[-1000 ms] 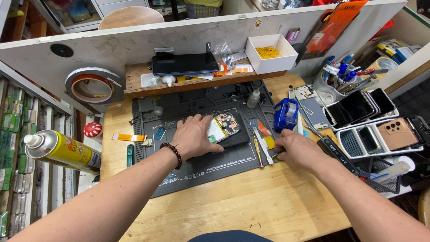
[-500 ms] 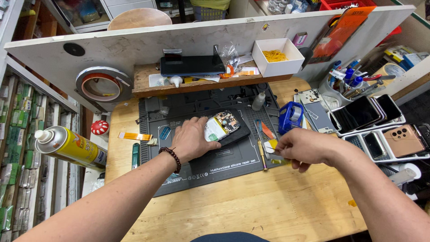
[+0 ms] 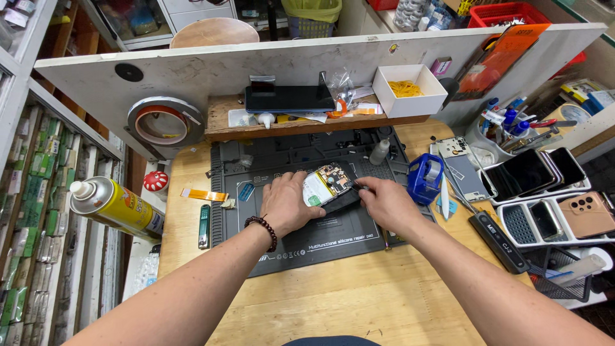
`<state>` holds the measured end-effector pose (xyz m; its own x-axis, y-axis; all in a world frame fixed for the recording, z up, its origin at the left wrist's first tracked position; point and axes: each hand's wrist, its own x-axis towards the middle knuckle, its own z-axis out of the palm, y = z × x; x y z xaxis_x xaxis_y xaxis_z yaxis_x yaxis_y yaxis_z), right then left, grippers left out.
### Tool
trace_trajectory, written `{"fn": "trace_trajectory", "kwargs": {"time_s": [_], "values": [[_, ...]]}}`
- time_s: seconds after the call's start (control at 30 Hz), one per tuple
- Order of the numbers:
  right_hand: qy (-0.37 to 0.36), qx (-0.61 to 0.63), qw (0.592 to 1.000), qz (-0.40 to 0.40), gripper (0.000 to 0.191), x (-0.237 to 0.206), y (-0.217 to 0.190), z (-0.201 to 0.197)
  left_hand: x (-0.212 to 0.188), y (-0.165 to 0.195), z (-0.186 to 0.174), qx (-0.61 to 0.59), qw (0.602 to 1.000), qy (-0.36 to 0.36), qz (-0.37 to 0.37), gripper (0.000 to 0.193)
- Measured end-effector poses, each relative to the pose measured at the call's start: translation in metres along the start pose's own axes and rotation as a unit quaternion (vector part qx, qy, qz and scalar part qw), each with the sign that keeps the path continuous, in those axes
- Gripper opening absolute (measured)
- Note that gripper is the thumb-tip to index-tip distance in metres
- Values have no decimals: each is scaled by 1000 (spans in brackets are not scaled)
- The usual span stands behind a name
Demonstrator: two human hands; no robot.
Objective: The person disassembles a smartphone by removing the back cover and detaching internal components. They use a plastic pry tool and tweezers to separate the screen and disconnect a ribbon cable. The person then reassembles the phone by reconnecting the cable and placing the back cover back on.
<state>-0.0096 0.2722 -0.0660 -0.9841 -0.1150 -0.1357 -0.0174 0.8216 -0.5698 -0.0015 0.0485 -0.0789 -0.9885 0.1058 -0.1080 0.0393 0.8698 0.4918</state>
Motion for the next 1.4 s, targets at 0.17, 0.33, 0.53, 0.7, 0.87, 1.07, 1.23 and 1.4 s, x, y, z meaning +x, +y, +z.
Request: {"fn": "trace_trajectory", "kwargs": {"time_s": [0.17,0.33,0.53,0.7,0.87,1.07,1.23,1.4], "values": [[-20,-28,999,6,36,0,-1,1,3,-1,2,-1,1000,-17,-18,98],[-38,-17,999,28,36,1,-1,-2,4,-1,3,-1,1000,-21,-14,96],[-55,97,991,76,39,1,-5,-2,4,1,3,0,1000,-19,-20,96],[-57,155,980,108,34,0,-7,0,4,1,2,1,1000,-18,-21,95],[-66,153,980,108,35,-2,-5,2,3,1,2,1,1000,-19,-23,95],[-75,159,978,108,33,2,-2,3,3,2,1,3,999,-24,-27,95],[-89,192,970,116,30,7,6,2,2,3,2,1,999,-25,-29,96],[-91,203,970,99,28,12,14,3,2,3,2,0,999,-26,-31,96]]}}
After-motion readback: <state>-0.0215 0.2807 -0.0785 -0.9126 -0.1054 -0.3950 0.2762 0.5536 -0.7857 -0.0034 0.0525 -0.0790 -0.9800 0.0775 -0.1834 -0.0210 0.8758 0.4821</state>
